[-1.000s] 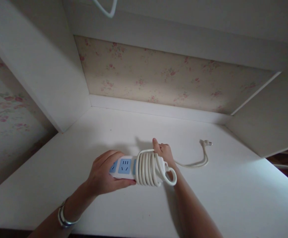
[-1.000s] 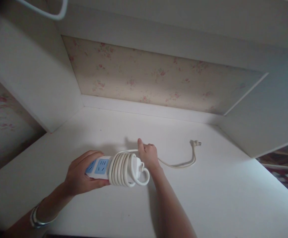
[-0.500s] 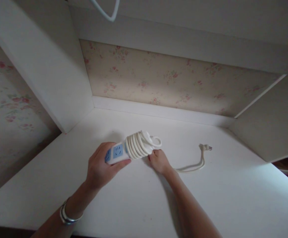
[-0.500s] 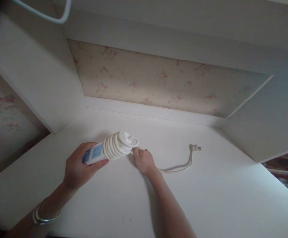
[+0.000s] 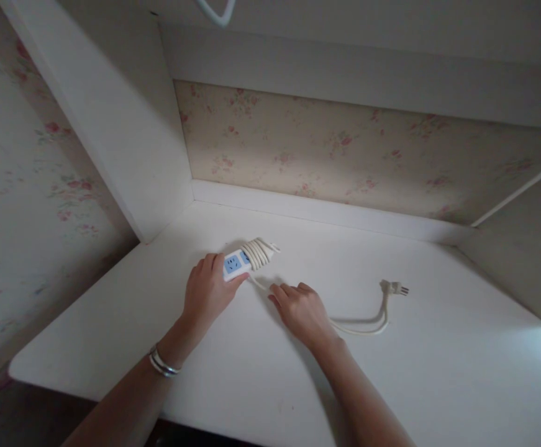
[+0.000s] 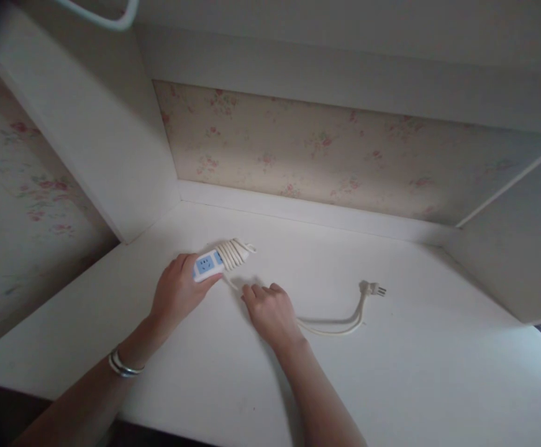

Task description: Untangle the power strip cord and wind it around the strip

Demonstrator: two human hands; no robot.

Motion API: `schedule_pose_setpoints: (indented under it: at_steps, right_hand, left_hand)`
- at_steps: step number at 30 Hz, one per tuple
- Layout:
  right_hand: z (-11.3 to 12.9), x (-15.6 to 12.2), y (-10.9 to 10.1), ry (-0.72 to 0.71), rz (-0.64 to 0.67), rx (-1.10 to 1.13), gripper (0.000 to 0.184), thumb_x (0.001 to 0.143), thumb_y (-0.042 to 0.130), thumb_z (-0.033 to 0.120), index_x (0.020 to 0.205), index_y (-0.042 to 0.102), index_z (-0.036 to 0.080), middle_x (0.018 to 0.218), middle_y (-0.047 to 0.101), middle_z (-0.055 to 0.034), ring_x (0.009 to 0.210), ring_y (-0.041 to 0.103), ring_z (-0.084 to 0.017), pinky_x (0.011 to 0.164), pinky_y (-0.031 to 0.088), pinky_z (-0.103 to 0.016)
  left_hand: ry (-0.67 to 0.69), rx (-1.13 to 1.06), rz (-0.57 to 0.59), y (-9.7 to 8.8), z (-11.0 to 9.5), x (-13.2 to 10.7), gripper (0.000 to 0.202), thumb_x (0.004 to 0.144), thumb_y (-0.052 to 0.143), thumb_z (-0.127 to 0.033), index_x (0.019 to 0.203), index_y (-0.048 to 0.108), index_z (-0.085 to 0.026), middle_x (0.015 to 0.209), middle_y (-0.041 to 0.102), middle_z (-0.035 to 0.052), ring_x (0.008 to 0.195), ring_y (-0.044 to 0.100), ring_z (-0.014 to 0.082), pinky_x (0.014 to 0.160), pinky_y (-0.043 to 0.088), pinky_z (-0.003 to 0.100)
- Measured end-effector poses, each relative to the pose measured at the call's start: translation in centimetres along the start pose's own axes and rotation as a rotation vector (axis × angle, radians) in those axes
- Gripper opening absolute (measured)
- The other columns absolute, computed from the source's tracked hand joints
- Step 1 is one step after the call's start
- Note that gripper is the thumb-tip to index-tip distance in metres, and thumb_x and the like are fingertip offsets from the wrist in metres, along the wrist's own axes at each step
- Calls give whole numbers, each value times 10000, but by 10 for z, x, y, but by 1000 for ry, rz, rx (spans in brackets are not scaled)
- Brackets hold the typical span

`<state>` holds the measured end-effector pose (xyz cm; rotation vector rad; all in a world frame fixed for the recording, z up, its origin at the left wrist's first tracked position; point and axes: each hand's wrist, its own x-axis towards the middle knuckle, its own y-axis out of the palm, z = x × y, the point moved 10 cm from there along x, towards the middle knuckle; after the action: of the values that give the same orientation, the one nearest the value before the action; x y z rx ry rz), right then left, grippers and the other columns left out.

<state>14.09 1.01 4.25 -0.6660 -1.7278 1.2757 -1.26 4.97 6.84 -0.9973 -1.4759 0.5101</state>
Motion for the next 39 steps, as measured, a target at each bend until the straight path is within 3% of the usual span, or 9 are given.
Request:
schedule_pose_setpoints:
  at_steps: [3,9,13,18,24,28,35,39]
  right_hand:
    - [2,-2,-20,-63,-129,-33,153,950,484,238,841,586,205,698,636,2,639,557,-148,682,287,-321]
    - [-4,-10,-55,-90,-312,-43,112,944,511,248,914,615,219,724,648,14,698,539,-137,896,279,-377]
    - [-22,-13,-56,-55,-341,-27,164,922,546,342,862,627,213,689,640,16,661,526,-121,950,262,-372]
    - [-49,-20,-53,50,-382,-27,336,882,555,481,721,627,195,578,599,7,605,517,-127,849,314,-319]
    - [-75,-21,-33,237,-248,19,468,938,450,478,605,606,189,559,629,-28,556,530,-133,622,292,-269]
    - [-80,-16,-16,367,-160,11,561,986,298,469,625,619,185,553,641,-50,522,552,-139,557,258,-269]
    - [-60,-5,26,332,133,124,439,993,300,379,802,659,213,754,723,-57,646,656,-171,566,334,-249]
    - [-63,-7,32,341,155,136,288,939,444,361,844,673,214,728,718,-53,634,659,-182,552,363,-249]
  left_hand:
    - [76,71,61,5,-14,-4,377,785,641,-461,993,554,-160,932,606,106,857,569,266,727,422,358]
    - [224,23,76,8,-34,-11,444,801,634,-435,1127,535,-150,1023,619,126,927,565,286,772,425,401]
    - [418,-83,143,13,-47,-19,421,790,648,-435,1100,561,-163,1006,641,101,922,581,264,804,442,398]
    - [632,-240,181,2,-66,-32,416,770,664,-431,1078,584,-163,998,665,98,886,601,241,802,461,398]
    - [729,-469,340,-11,-96,-52,486,689,722,-492,1051,601,-191,934,670,63,840,608,218,782,476,373]
    - [722,-607,364,-24,-102,-54,511,668,734,-508,1045,600,-190,902,667,59,807,609,201,766,481,353]
    - [733,-682,235,-48,-93,-49,560,656,743,-501,1092,585,-187,898,678,64,771,616,188,736,500,337]
    - [562,-598,81,-54,-70,-33,556,650,743,-496,1102,586,-213,917,676,56,786,629,191,701,525,311]
